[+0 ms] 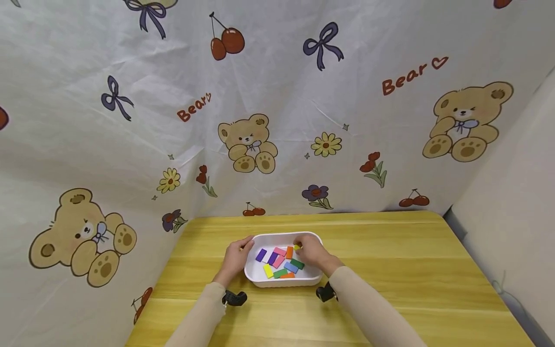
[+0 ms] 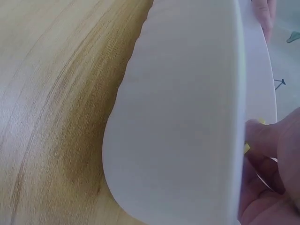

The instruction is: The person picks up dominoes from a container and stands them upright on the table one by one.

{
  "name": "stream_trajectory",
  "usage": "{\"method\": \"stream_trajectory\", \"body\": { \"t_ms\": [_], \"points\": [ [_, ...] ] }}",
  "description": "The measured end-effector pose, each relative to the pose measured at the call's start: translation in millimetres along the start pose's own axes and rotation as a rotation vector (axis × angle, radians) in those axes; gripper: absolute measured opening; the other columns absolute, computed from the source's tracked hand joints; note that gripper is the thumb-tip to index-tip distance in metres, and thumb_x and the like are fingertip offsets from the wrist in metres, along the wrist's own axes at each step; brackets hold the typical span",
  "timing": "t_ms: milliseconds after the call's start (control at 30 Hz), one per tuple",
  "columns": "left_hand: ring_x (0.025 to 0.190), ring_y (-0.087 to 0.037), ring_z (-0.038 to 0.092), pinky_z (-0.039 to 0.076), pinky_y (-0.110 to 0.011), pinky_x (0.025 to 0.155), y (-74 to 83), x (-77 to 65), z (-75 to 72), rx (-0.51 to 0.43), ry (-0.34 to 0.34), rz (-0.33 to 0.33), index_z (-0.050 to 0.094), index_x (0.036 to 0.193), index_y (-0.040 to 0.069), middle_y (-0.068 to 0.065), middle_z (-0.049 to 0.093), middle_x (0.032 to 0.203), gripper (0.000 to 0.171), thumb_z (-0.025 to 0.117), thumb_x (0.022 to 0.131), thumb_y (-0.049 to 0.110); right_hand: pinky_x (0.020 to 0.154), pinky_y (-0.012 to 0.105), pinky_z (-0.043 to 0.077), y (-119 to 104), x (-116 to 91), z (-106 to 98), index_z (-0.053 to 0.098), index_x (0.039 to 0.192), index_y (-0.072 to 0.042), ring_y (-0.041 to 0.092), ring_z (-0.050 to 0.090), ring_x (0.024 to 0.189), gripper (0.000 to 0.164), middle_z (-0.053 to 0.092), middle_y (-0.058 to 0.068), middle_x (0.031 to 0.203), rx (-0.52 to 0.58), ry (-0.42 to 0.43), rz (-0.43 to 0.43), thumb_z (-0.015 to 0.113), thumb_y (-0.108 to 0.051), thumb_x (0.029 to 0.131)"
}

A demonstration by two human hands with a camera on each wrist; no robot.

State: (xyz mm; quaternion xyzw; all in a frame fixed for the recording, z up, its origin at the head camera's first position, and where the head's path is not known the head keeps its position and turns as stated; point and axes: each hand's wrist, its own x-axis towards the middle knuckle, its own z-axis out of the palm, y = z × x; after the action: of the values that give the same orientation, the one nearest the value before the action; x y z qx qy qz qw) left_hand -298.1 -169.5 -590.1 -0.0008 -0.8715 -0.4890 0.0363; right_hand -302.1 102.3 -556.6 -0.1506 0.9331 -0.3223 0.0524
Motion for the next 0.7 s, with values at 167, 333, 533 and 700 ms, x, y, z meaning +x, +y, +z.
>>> {"method": "stream_trajectory", "body": {
  "t_ms": [167, 333, 533, 700],
  "points": [
    [0.134, -0.030, 0.060, 0.053, -0.047, 0.109, 0.6, -0.8, 1.9, 0.008, 0.004, 0.006, 0.066, 0.139, 0.013, -0.008, 0.065, 0.142, 0.036, 0.057, 0.107, 0.028, 0.094, 0.043, 0.060, 0.4, -3.0, -5.2, 0.070, 0.123, 0.002, 0.020, 0.062, 0.097, 0.028, 0.070, 0.009, 0.108, 0.052, -0.013, 0.012, 0.069, 0.000, 0.095],
    [0.132, -0.029, 0.062, 0.054, -0.046, 0.108, -0.6, 1.2, 2.0, -0.017, 0.020, 0.019, 0.068, 0.137, 0.013, -0.008, 0.067, 0.140, 0.035, 0.058, 0.107, 0.028, 0.093, 0.041, 0.059, 2.3, -3.7, -11.3, 0.068, 0.128, 0.001, 0.019, 0.059, 0.095, 0.032, 0.069, 0.007, 0.108, 0.095, -0.031, -0.003, 0.067, -0.001, 0.096],
    [0.130, -0.027, 0.063, 0.056, -0.044, 0.105, -3.5, 0.7, 1.4, -0.007, 0.021, 0.008, 0.068, 0.138, 0.014, -0.008, 0.067, 0.139, 0.036, 0.058, 0.107, 0.029, 0.086, 0.033, 0.061, 6.4, -7.0, -16.6, 0.069, 0.128, -0.003, 0.019, 0.061, 0.099, 0.031, 0.069, 0.004, 0.110, 0.174, -0.058, 0.033, 0.067, -0.003, 0.097],
    [0.134, -0.030, 0.060, 0.053, -0.047, 0.109, -1.8, -0.1, -0.4, -0.011, 0.015, 0.006, 0.067, 0.138, 0.014, -0.007, 0.066, 0.142, 0.036, 0.058, 0.107, 0.030, 0.078, 0.030, 0.062, 10.2, -9.2, -22.4, 0.069, 0.128, -0.001, 0.022, 0.063, 0.102, 0.031, 0.070, 0.007, 0.113, 0.246, -0.045, 0.030, 0.066, -0.003, 0.098]
  ]
}}
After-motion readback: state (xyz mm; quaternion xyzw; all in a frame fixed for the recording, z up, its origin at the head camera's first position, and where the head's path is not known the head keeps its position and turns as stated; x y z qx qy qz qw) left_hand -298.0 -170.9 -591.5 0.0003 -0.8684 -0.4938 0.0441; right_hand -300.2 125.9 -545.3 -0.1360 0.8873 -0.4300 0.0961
